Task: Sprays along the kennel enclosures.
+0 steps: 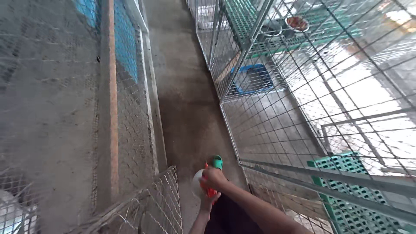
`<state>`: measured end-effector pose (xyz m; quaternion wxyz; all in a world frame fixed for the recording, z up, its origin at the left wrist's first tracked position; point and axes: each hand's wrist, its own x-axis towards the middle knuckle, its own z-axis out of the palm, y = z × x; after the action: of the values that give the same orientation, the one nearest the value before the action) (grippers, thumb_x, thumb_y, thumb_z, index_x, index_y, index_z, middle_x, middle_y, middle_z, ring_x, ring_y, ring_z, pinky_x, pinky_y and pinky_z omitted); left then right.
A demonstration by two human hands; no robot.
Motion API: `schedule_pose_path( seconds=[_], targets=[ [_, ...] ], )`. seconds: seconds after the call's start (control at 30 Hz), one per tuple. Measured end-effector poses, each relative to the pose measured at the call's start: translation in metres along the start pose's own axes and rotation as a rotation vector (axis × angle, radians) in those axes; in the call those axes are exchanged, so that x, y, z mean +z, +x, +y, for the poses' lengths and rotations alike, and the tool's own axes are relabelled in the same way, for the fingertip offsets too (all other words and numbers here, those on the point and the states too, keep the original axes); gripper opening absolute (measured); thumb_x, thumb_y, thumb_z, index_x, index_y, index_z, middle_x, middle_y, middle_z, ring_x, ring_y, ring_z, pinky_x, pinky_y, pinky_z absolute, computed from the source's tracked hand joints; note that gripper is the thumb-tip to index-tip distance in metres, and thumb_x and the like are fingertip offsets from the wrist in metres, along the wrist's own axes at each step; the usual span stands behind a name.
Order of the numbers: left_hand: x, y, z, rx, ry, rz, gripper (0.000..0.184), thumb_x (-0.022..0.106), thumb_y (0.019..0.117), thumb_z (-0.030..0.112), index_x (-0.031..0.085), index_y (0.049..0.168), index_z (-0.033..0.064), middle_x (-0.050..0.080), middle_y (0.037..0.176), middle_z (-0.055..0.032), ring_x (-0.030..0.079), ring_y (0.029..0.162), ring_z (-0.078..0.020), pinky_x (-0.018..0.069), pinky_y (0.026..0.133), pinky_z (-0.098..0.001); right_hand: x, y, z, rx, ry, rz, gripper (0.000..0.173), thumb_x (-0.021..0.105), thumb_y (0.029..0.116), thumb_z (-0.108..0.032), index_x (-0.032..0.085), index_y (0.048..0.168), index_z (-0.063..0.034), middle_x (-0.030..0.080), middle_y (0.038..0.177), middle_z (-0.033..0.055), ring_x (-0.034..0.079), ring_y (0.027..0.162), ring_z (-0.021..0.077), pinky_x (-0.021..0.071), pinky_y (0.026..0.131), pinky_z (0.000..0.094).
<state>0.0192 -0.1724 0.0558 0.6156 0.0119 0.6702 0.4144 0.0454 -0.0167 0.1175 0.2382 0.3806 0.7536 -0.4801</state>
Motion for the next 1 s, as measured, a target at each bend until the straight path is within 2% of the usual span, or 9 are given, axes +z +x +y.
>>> schedule_pose_path(
  seconds=[0.23,0.4,0.6,0.67,0.73,0.8,0.87,0.93,1.0],
  targets=[
    [0.016,-0.013,-0.014,-0.098,0.119,0.202,0.016,0.074,0.0879,0.002,0.064,0.097,-0.0061,0.06,0.073,-0.007,0.055,0.062,-0.0123,0.0496,0.061,-0.0299,-0.032,-0.03,-0.065,-0.089,-0.122,-0.178,0.051,0.054,0.1035,-0.046,0.074,0.097,-0.0001,0.072,0.099,0.0222,0.069,0.102,0.0415,0.051,0.088,0.0643],
    [0.02,-0.035,-0.024,-0.022,-0.049,0.138,0.031,0.062,0.0887,-0.006,0.057,0.119,-0.0107,0.064,0.109,-0.0189,0.06,0.1,-0.0208,0.0517,0.092,-0.0392,0.008,-0.03,-0.05,-0.007,-0.094,-0.134,0.053,0.045,0.1076,-0.046,0.073,0.107,-0.0006,0.073,0.109,0.0237,0.068,0.111,0.0424,0.0499,0.095,0.0644],
    [0.018,-0.035,-0.038,0.078,-0.049,-0.002,0.01,0.063,0.0858,-0.009,0.06,0.094,-0.0072,0.059,0.072,-0.006,0.056,0.061,-0.0101,0.0501,0.06,-0.0272,0.02,-0.018,-0.024,0.023,-0.127,-0.206,0.049,0.051,0.1056,-0.043,0.072,0.104,0.0015,0.072,0.109,0.0254,0.067,0.11,0.044,0.0504,0.093,0.0655],
    [0.007,-0.072,0.034,0.457,0.01,-0.297,0.022,0.059,0.0934,-0.007,0.054,0.108,-0.0224,0.063,0.087,-0.0215,0.061,0.077,-0.0173,0.0526,0.068,-0.0273,-0.009,-0.043,-0.04,-0.014,-0.072,-0.142,0.05,0.054,0.1043,-0.044,0.073,0.097,0.0011,0.072,0.099,0.0233,0.069,0.102,0.0418,0.0515,0.089,0.0635],
    [0.056,-0.188,0.281,-0.28,0.353,-0.071,0.034,0.051,0.1,-0.009,0.051,0.134,-0.0152,0.063,0.125,-0.0257,0.06,0.114,-0.0249,0.0442,0.103,-0.0333,-0.016,-0.052,-0.043,-0.013,-0.039,-0.084,0.051,0.053,0.1048,-0.045,0.072,0.095,0.0013,0.072,0.096,0.0226,0.07,0.099,0.0414,0.0515,0.086,0.0626],
    [0.091,-0.244,0.406,-0.501,0.391,0.044,0.041,0.048,0.1,-0.011,0.049,0.141,-0.0114,0.059,0.137,-0.0225,0.054,0.127,-0.0236,0.0354,0.112,-0.0317,-0.001,-0.036,-0.022,0.048,-0.042,-0.084,0.051,0.049,0.1062,-0.046,0.073,0.1,-0.001,0.073,0.102,0.0223,0.069,0.104,0.0415,0.0515,0.089,0.064],
    [0.054,-0.196,0.274,-0.07,0.282,-0.116,0.026,0.059,0.0938,-0.011,0.056,0.119,-0.0193,0.064,0.103,-0.026,0.062,0.095,-0.0242,0.0486,0.091,-0.0319,0.02,-0.017,0.002,0.103,-0.055,-0.117,0.05,0.046,0.1067,-0.045,0.074,0.106,-0.0032,0.073,0.11,0.0218,0.068,0.11,0.0415,0.0513,0.092,0.0647],
    [0.025,-0.077,0.057,0.538,-0.042,-0.245,0.011,0.063,0.0873,-0.007,0.058,0.095,-0.0136,0.06,0.073,-0.0088,0.057,0.064,-0.0091,0.0482,0.059,-0.0224,0.014,-0.011,0.0,0.084,-0.071,-0.146,0.051,0.046,0.1072,-0.045,0.074,0.108,-0.0019,0.072,0.113,0.0229,0.067,0.114,0.0423,0.0503,0.096,0.0649],
    [0.032,-0.044,0.004,0.021,0.116,0.02,0.011,0.063,0.088,-0.008,0.059,0.098,-0.0081,0.061,0.074,-0.0092,0.057,0.062,-0.0128,0.0512,0.061,-0.0285,-0.007,-0.027,-0.019,0.012,-0.027,-0.101,0.052,0.05,0.1061,-0.046,0.073,0.1,0.0004,0.073,0.103,0.0231,0.069,0.105,0.0418,0.0512,0.091,0.0639]
  ],
)
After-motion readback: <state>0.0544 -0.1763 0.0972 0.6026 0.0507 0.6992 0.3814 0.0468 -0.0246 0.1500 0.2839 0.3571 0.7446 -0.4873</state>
